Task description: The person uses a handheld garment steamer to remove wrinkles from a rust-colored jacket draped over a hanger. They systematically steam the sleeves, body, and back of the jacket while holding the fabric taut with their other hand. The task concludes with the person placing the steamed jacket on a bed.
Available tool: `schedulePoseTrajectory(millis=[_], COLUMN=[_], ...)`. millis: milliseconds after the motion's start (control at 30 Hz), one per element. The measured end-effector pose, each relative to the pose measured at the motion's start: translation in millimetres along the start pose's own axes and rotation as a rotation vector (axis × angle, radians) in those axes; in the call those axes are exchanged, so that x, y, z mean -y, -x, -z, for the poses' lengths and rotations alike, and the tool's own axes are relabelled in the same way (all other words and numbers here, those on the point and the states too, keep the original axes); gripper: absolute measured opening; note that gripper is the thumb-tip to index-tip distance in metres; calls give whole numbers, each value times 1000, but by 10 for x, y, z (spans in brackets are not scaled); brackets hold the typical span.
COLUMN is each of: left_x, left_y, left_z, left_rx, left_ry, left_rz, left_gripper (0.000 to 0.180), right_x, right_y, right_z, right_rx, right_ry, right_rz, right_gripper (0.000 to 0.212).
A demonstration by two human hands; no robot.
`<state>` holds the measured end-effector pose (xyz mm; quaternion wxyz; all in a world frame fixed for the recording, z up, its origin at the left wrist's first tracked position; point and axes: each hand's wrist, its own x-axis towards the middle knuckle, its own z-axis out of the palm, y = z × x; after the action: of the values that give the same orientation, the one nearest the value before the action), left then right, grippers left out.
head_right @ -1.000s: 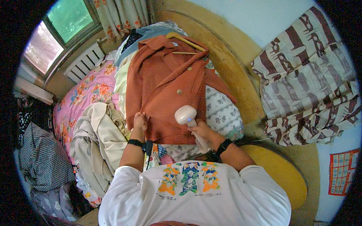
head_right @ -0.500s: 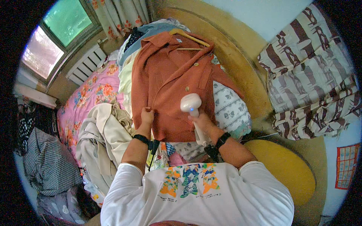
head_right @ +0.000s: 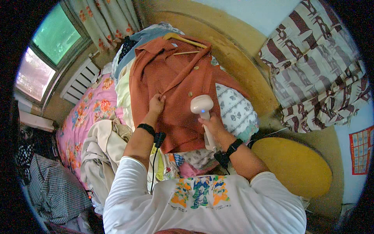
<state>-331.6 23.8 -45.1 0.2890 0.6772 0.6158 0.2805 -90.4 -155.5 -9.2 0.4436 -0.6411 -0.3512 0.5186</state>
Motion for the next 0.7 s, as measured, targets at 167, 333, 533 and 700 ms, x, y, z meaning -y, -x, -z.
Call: schedulePoseTrajectory(millis=[167,333,533,700], left_x=[-229,450,993,1001], left_y=[69,13,338,660], left_z=[347,220,222,276], left_rx=[-260,-200,81,48], left_ry=[-45,-61,252,474], left_rz=[16,65,108,179], left_gripper=[27,26,21,20], right_x=[-87,-160,-5,73], right_y=[9,217,84,-55], right_z=[-152,-417,-478,-637], right_rx=[90,219,166,90], right_ry=[-59,-30,-80,-145], right_rz=[-48,-174,-127,-160], right_gripper=[31,29,25,26])
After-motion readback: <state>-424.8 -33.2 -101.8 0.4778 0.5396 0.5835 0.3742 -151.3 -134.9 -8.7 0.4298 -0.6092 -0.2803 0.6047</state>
